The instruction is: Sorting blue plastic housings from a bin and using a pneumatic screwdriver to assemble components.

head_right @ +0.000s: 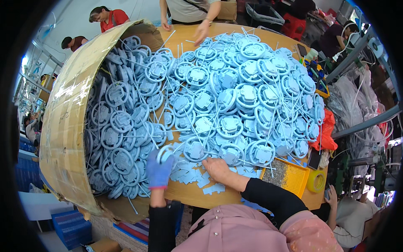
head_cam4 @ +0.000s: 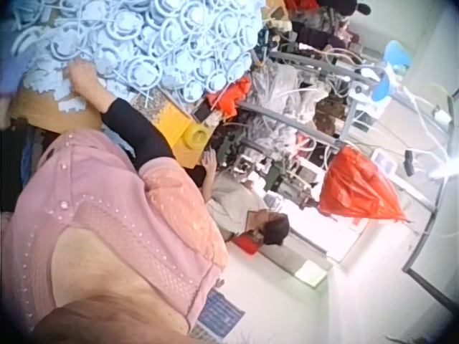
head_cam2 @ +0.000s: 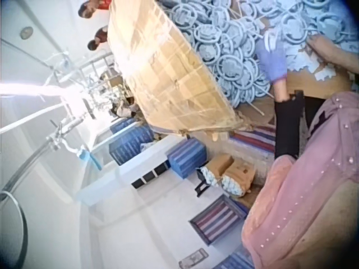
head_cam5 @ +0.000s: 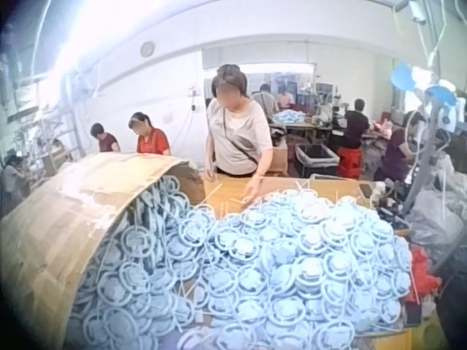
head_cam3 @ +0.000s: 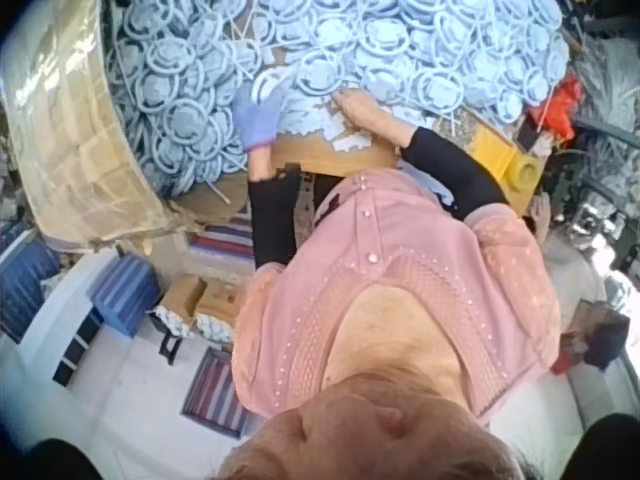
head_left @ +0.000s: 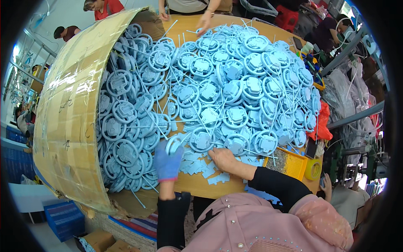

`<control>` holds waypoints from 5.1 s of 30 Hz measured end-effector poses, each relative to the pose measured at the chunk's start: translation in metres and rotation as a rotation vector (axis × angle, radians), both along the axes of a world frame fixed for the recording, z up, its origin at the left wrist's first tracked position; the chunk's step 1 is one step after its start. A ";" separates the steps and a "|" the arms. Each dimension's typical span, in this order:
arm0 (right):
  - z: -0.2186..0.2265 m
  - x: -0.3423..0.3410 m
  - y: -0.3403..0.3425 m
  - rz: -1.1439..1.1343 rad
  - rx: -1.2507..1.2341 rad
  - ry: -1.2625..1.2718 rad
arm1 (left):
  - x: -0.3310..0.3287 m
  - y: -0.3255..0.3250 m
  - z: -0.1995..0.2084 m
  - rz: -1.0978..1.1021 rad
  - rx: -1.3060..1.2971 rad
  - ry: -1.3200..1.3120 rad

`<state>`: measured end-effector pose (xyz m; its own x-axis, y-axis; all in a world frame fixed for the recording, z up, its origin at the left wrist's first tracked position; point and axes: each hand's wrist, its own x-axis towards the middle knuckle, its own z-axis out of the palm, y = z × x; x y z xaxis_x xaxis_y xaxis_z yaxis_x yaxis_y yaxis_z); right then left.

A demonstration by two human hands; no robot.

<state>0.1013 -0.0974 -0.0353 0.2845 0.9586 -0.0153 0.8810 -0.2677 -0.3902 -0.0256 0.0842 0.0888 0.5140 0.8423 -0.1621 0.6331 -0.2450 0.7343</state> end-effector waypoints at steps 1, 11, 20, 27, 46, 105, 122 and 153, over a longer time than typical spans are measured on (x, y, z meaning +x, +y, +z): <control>0.002 0.000 -0.002 -0.009 -0.009 -0.011 | -0.012 -0.012 0.019 0.004 -0.033 -0.108; 0.014 0.002 0.006 -0.064 0.019 0.004 | -0.067 -0.056 -0.031 0.427 -1.231 -1.214; 0.053 0.022 -0.008 -0.283 0.132 0.771 | -0.037 -0.071 -0.050 0.195 -1.177 -0.998; 0.082 0.017 -0.005 -0.658 0.192 1.696 | -0.003 -0.065 -0.069 0.164 -0.912 -0.969; 0.071 0.019 0.010 -0.731 0.295 1.319 | 0.035 -0.069 -0.046 0.016 -0.417 -0.558; 0.108 0.029 -0.112 -0.166 0.113 0.582 | -0.021 -0.113 -0.097 -0.497 -1.061 -0.251; 0.042 0.118 -0.059 -0.626 0.135 -0.179 | 0.122 -0.053 -0.135 -0.179 -0.914 -0.375; 0.103 0.026 -0.052 -0.140 0.194 0.066 | 0.004 -0.085 -0.070 0.107 -1.115 -0.790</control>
<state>0.1276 -0.1493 0.0675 0.4192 0.8967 0.1420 0.8116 -0.3000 -0.5013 -0.0218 -0.0006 0.0187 0.7261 0.5007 -0.4712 -0.0637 0.7313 0.6791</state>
